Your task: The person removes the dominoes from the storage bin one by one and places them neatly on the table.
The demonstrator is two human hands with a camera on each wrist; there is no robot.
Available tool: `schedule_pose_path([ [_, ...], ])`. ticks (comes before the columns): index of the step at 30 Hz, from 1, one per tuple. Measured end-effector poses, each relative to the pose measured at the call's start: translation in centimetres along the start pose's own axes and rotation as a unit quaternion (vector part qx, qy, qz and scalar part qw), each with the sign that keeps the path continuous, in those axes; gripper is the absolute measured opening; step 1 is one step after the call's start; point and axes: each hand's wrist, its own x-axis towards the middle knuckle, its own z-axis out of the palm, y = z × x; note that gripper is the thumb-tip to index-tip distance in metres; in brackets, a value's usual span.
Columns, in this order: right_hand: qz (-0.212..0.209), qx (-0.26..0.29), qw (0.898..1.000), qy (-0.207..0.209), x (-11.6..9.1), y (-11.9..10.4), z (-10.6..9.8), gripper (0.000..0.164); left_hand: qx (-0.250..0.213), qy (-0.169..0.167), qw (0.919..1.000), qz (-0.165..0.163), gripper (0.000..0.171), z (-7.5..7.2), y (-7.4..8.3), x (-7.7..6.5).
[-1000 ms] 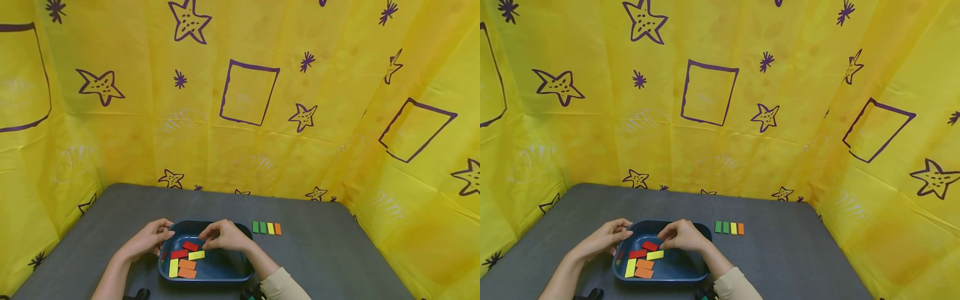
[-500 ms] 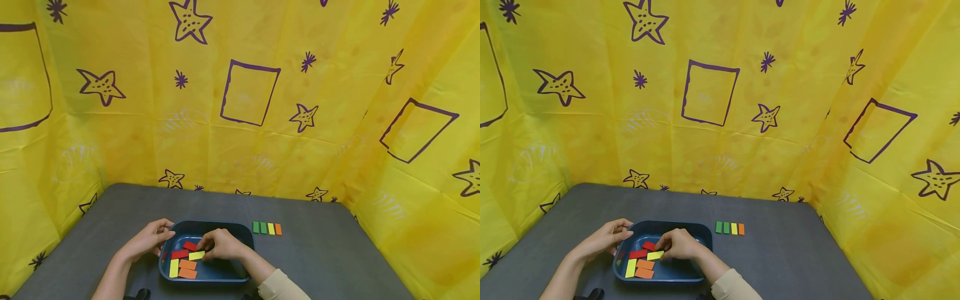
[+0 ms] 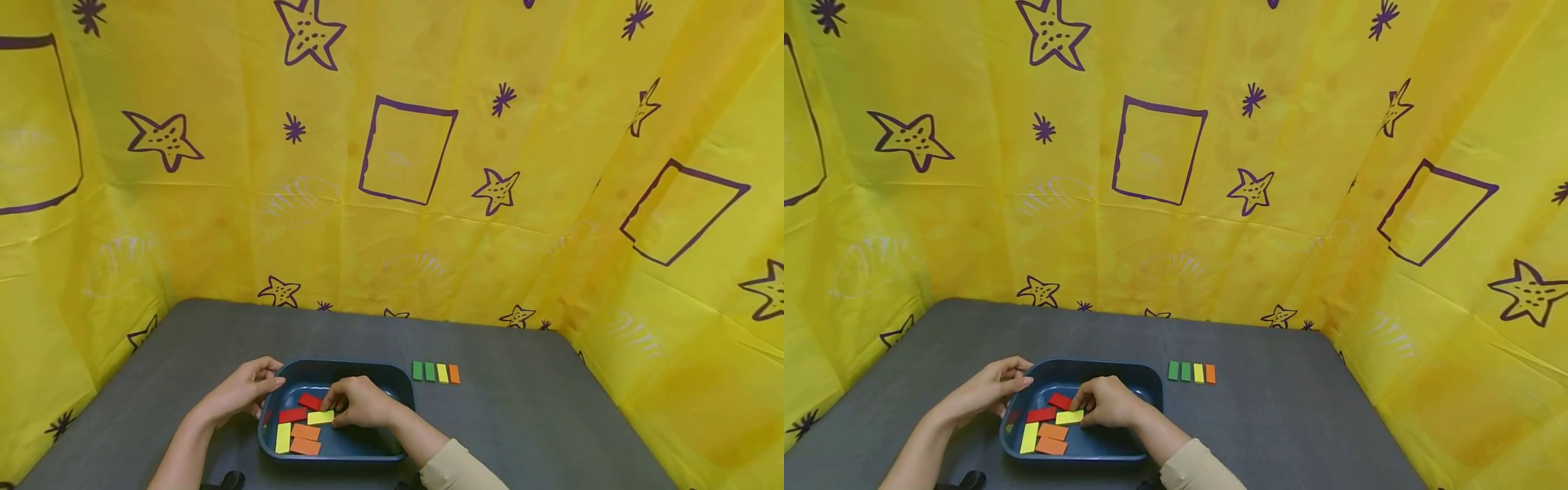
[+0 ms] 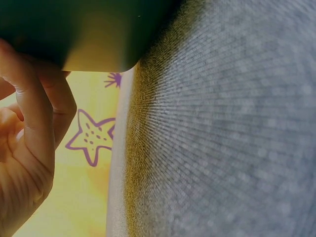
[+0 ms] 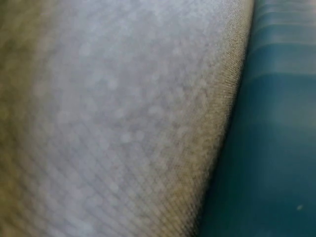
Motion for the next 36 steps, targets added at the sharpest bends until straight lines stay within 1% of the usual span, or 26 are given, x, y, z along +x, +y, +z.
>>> schedule_pose_path([
  [6,0.007,-0.015,1.0,0.005,-0.1,-0.2,-0.1,0.022,-0.005,-0.008,0.9999,0.014,0.044,0.0,-0.1,-0.1],
  [12,0.011,-0.021,1.0,0.003,-0.1,-0.2,-0.3,0.021,-0.003,-0.006,0.9999,0.011,0.045,0.0,0.0,-0.2],
  [18,0.014,0.01,1.0,0.016,-0.2,-0.1,-0.7,0.022,0.003,-0.003,1.0,0.003,0.046,0.0,0.0,-0.1],
  [23,-0.01,0.034,0.999,0.036,-0.2,0.0,-0.9,0.021,0.005,-0.001,1.0,-0.001,0.046,-0.1,0.0,-0.1],
  [26,-0.015,0.053,0.997,0.054,-0.3,0.0,-1.0,0.021,0.002,-0.003,1.0,0.001,0.046,-0.1,0.0,-0.2],
  [30,-0.001,0.107,0.99,0.089,-0.5,0.0,-1.5,0.021,0.0,-0.003,1.0,0.001,0.046,-0.1,0.1,-0.2],
  [34,0.011,0.158,0.978,0.132,-1.0,0.3,-2.1,0.022,-0.001,-0.002,1.0,-0.002,0.047,0.0,0.2,-0.2],
  [36,0.014,0.171,0.974,0.151,-1.3,0.6,-2.4,0.023,-0.001,-0.002,1.0,-0.003,0.047,0.0,0.3,-0.2],
])
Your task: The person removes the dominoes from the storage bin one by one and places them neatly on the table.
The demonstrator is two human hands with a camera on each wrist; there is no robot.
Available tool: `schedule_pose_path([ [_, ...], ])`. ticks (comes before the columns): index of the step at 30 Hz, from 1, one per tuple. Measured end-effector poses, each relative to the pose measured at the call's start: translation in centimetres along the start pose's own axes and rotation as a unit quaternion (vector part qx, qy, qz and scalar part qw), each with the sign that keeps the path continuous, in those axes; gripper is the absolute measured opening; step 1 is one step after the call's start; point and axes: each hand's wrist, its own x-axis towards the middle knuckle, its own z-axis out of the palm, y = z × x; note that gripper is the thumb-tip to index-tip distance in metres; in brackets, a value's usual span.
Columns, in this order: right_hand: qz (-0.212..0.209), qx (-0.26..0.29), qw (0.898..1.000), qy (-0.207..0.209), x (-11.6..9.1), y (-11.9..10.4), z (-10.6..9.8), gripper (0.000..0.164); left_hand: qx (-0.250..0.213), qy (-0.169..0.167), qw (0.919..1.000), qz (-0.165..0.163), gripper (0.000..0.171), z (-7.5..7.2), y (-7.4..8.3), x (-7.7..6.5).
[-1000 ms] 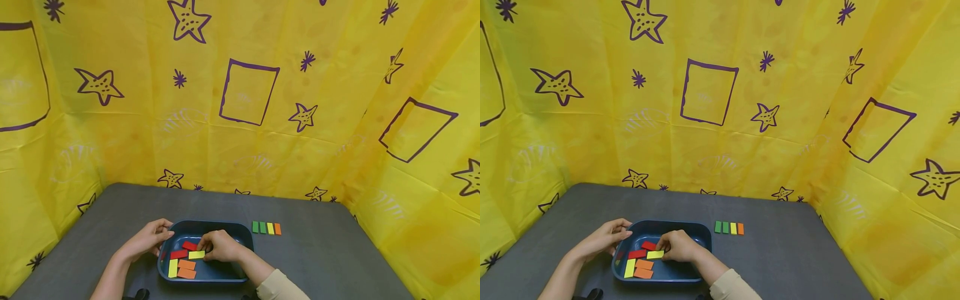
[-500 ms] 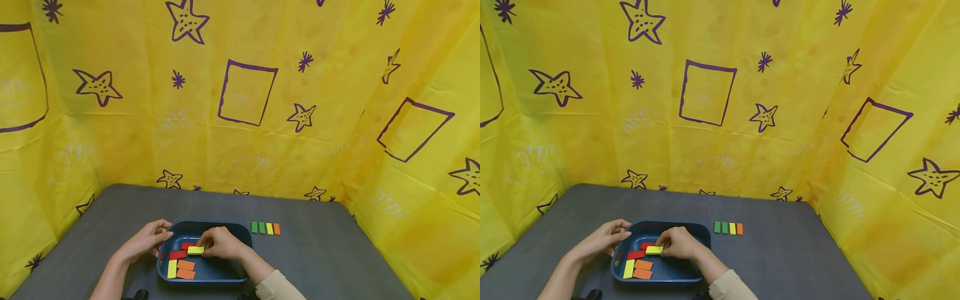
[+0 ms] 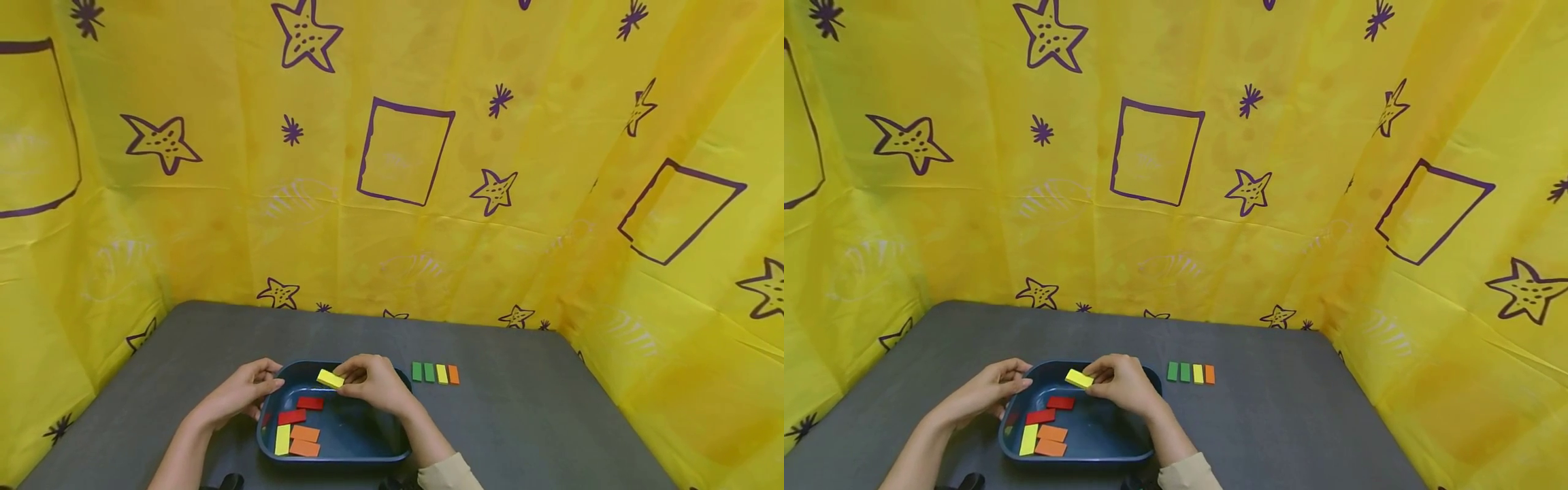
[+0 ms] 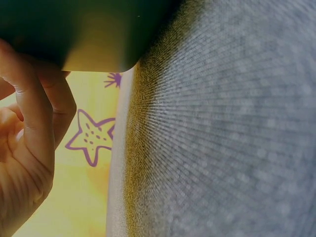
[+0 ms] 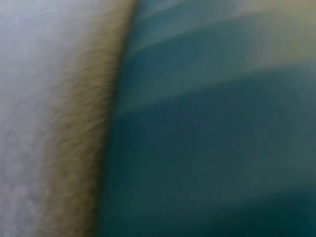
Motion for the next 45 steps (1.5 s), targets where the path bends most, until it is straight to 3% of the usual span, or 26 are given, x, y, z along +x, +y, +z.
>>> schedule_pose_path([
  [13,0.004,0.026,0.996,0.089,-1.0,0.4,-3.1,0.025,-0.002,-0.006,1.0,0.007,0.046,0.1,0.0,0.2],
  [22,0.032,0.054,0.987,0.146,-3.0,-3.5,-6.9,0.028,-0.002,-0.003,1.0,0.006,0.045,0.0,0.0,0.1],
  [28,0.056,0.079,0.973,0.208,-3.3,-1.0,-8.8,0.029,-0.002,-0.003,1.0,0.0,0.045,-0.1,0.0,0.2],
  [34,0.074,0.093,0.956,0.268,-4.1,-0.1,-10.6,0.03,-0.005,-0.005,1.0,0.0,0.045,-0.2,0.1,0.2],
  [45,0.15,0.089,0.926,0.336,-5.1,2.1,-12.4,0.034,-0.005,-0.003,1.0,-0.004,0.046,0.0,0.1,0.2],
])
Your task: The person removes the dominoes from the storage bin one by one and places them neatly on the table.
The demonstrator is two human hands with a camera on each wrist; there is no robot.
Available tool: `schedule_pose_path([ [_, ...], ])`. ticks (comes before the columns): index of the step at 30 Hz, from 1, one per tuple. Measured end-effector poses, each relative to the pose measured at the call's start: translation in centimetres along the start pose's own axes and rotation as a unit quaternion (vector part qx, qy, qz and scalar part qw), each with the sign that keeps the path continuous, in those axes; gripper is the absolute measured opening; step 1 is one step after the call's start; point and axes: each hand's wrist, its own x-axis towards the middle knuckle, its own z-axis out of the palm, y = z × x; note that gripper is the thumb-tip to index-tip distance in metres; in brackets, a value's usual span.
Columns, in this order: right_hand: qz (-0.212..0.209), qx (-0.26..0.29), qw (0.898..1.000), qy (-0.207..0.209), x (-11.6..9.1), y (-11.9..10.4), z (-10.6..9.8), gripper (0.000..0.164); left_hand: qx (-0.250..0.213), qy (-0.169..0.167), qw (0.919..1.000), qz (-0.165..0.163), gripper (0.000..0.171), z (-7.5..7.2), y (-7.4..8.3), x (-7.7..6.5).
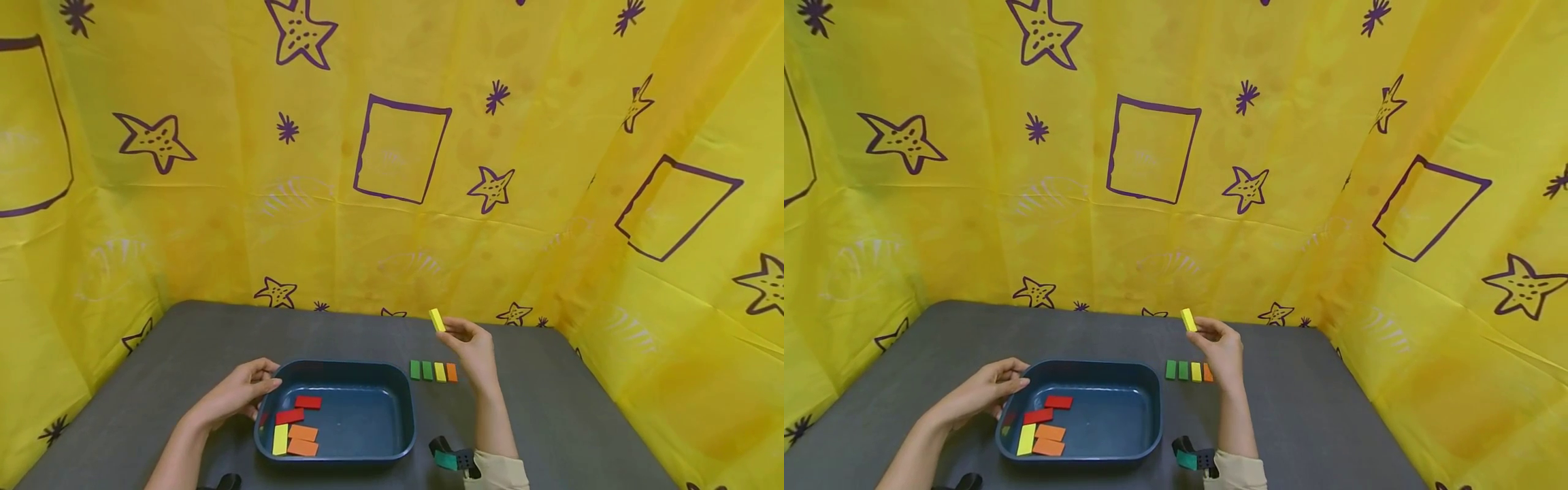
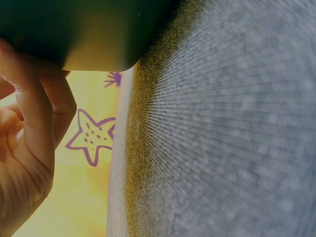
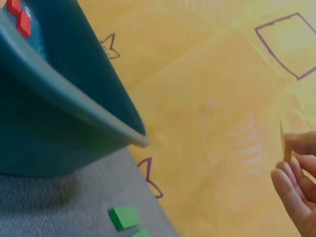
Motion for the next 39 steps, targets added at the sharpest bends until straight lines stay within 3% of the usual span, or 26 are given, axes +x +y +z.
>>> schedule_pose_path([
  [5,0.014,-0.023,0.999,0.043,0.5,1.1,-0.7,0.034,-0.001,-0.001,1.0,0.002,0.047,0.0,-0.1,0.0],
  [11,0.034,-0.094,0.99,0.103,0.9,2.7,-1.5,0.032,0.0,0.0,1.0,0.001,0.047,0.0,-0.2,-0.1],
  [18,0.054,-0.133,0.982,0.125,1.1,4.4,-2.0,0.031,0.002,0.007,1.0,-0.002,0.048,0.0,-0.1,-0.1],
  [39,0.116,-0.219,0.964,0.101,0.9,8.3,-2.7,0.029,0.002,0.001,1.0,-0.001,0.048,0.0,-0.2,0.0],
])
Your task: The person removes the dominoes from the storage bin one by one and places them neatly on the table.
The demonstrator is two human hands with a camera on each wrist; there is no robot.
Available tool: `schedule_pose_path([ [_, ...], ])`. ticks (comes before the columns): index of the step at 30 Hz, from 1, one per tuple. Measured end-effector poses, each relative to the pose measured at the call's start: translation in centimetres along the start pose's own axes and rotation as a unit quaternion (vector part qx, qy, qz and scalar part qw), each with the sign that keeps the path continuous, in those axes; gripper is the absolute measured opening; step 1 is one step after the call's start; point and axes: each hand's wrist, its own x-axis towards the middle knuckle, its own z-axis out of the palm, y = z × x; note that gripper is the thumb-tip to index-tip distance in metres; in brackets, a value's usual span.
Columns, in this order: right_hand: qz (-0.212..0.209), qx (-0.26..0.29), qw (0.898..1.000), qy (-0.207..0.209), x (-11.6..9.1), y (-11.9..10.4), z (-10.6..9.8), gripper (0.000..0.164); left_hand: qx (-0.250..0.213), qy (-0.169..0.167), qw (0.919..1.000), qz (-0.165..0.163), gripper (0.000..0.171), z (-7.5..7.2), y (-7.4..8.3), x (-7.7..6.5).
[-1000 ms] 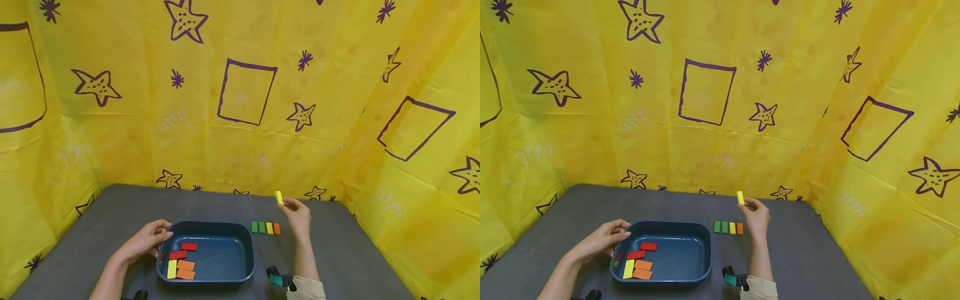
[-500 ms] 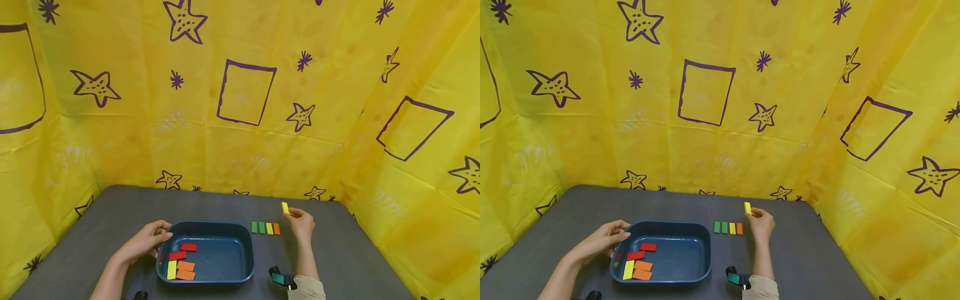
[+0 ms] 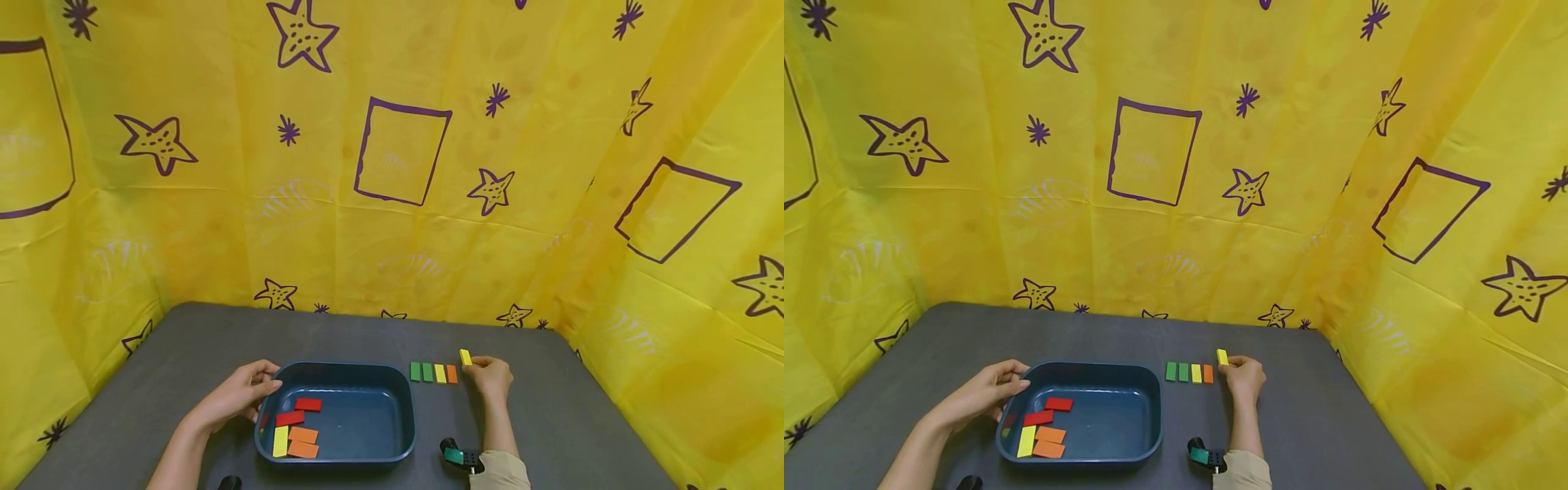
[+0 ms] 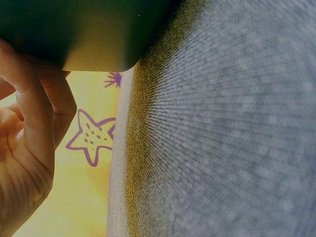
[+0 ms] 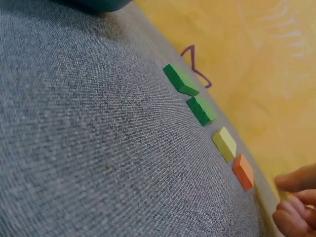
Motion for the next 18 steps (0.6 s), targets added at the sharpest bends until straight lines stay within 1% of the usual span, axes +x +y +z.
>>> schedule_pose_path([
  [5,0.013,-0.045,0.999,-0.012,-0.01,0.68,-0.01,0.03,0.0,0.002,1.0,0.002,0.049,0.02,0.01,0.01],
  [9,0.022,-0.067,0.997,-0.033,-0.18,0.8,-0.11,0.03,0.001,0.004,1.0,-0.001,0.049,0.02,-0.02,-0.01],
  [13,0.025,-0.082,0.995,-0.047,-0.37,0.67,-0.22,0.031,0.004,0.006,1.0,-0.005,0.049,0.04,-0.01,-0.02],
  [18,0.026,-0.095,0.994,-0.052,-0.46,0.5,-0.31,0.031,0.006,0.007,1.0,-0.003,0.048,0.08,0.12,0.01],
])
